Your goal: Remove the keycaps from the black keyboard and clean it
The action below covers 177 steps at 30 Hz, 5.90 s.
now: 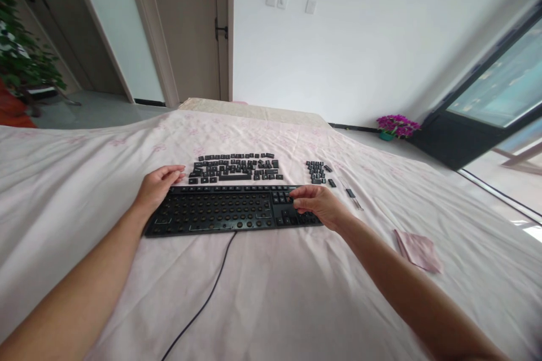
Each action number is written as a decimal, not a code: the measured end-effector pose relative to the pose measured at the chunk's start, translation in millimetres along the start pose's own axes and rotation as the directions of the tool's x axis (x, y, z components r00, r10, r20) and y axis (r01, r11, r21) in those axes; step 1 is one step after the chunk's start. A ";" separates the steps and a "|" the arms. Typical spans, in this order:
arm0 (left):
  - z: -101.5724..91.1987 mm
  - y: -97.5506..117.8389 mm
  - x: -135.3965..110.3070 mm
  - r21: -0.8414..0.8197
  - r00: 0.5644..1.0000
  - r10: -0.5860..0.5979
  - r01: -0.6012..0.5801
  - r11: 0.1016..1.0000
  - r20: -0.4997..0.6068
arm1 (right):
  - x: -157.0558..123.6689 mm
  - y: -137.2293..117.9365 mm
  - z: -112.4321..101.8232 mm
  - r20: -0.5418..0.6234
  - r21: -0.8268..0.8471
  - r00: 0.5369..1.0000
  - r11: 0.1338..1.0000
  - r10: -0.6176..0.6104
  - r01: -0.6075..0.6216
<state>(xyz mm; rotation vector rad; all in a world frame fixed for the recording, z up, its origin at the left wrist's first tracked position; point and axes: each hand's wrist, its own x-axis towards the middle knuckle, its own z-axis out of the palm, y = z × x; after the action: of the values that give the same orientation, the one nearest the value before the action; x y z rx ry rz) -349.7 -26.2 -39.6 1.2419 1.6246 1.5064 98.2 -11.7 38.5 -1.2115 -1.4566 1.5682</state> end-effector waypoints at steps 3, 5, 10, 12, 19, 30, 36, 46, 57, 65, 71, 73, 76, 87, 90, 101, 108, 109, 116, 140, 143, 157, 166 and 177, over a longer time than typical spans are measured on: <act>-0.1 0.4 -0.9 0.015 1.000 -0.002 0.002 1.000 0.001 | -13.5 7.7 -3.6 -0.057 -0.101 0.998 0.995 0.020 -0.026; -0.1 0.8 -1.3 0.022 1.000 -0.006 0.007 1.000 -0.003 | -19.8 12.1 -4.3 -0.080 -0.157 0.996 0.987 0.032 -0.044; -0.3 -1.2 -0.7 0.003 1.000 -0.010 0.010 1.000 -0.010 | -25.0 20.6 -5.6 -0.097 -0.156 0.993 0.985 0.064 -0.079; -0.6 -2.4 -0.3 -0.003 1.000 -0.011 0.011 1.000 -0.005 | -25.0 21.9 -6.0 -0.090 -0.130 0.994 0.988 0.068 -0.080; 0.1 -1.5 -0.3 -0.013 1.000 -0.016 0.016 1.000 -0.011 | -27.7 18.4 -2.5 -0.087 -0.044 0.994 0.996 0.074 -0.078; 0.2 2.4 -2.8 -0.006 0.999 -0.025 0.025 1.000 -0.021 | -25.1 30.6 -8.5 -0.106 -0.217 0.993 0.976 -0.053 0.029; 1.5 3.7 -3.1 -0.017 0.999 -0.025 0.025 1.000 -0.024 | -26.5 34.5 -11.6 0.019 -0.568 0.969 0.795 -0.245 0.212; 1.2 3.8 -3.6 -0.026 0.999 -0.028 0.027 0.999 -0.017 | -28.1 32.8 -11.5 0.273 -0.689 0.822 0.495 -0.499 0.529; 2.9 7.1 -5.2 -0.016 0.999 -0.025 0.024 1.000 -0.023 | -34.8 28.1 -3.9 0.317 -0.706 0.824 0.463 -0.469 0.535; 1.3 2.8 -2.8 -0.017 1.000 -0.012 0.012 1.000 -0.013 | -39.1 28.9 -4.3 0.332 -0.740 0.822 0.413 -0.462 0.531; 0.7 2.6 -2.7 -0.012 1.000 -0.016 0.016 1.000 -0.006 | -38.2 37.4 -2.2 0.261 -0.717 0.811 0.457 -0.523 0.526; 0.5 2.4 -3.0 -0.009 1.000 -0.015 0.015 1.000 -0.007 | -37.5 40.8 -1.3 0.248 -0.714 0.803 0.458 -0.541 0.529; 0.2 2.0 -3.2 -0.009 1.000 -0.012 0.012 1.000 -0.007 | -37.9 44.3 -1.1 0.243 -0.713 0.801 0.460 -0.547 0.530; 3.6 8.5 -6.6 0.001 0.999 -0.017 0.017 1.000 -0.033 | -37.8 54.5 -0.4 0.168 -0.689 0.759 0.475 -0.629 0.547; 3.5 10.3 -7.6 0.012 0.999 -0.023 0.023 1.000 -0.034 | -39.3 52.6 -0.7 0.205 -0.710 0.745 0.428 -0.634 0.559; 1.8 5.6 -5.0 -0.007 1.000 -0.008 0.008 1.000 -0.003 | -49.3 46.8 -3.7 0.367 -0.756 0.700 0.242 -0.613 0.608; 2.9 8.4 -6.9 -0.003 1.000 -0.013 0.013 1.000 0.001 | -51.5 49.1 -1.3 0.373 -0.772 0.707 0.221 -0.601 0.596; 3.0 8.8 -7.2 -0.002 1.000 -0.015 0.015 1.000 0.001 | -51.9 48.5 -1.7 0.370 -0.774 0.712 0.226 -0.597 0.592; 2.1 7.5 -6.7 0.008 1.000 -0.003 0.003 1.000 -0.016 | -38.1 34.0 -23.1 0.011 -0.716 0.735 0.508 -0.678 0.479; -8.3 -4.8 1.1 0.007 0.999 -0.038 0.038 0.999 0.029 | 12.4 32.1 -82.5 -0.218 -0.805 0.879 0.587 -0.423 0.082; -11.8 -8.2 2.4 -0.012 0.998 -0.028 0.028 1.000 -0.050 | 42.2 15.7 -105.1 -0.234 -0.875 0.860 0.484 -0.453 0.017; -16.8 -11.7 6.0 0.115 0.990 -0.108 0.119 0.986 -0.096 | 152.3 -21.4 -117.9 -0.195 -0.980 0.929 0.088 -0.314 -0.176; -16.4 -10.6 6.7 0.144 0.990 -0.119 0.128 0.981 -0.071 | 168.2 -20.3 -119.0 -0.205 -0.977 0.940 0.004 -0.272 -0.212; -14.8 -3.7 5.2 0.184 0.991 -0.114 0.125 0.975 -0.071 | 181.6 -22.6 -117.9 -0.200 -0.977 0.952 -0.027 -0.231 -0.212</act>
<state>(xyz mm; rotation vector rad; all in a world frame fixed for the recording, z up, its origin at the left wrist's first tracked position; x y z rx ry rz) -365.8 -27.4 -39.6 1.1838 1.8828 1.3530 142.7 201.3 33.5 -2.0434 -2.4160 -0.2068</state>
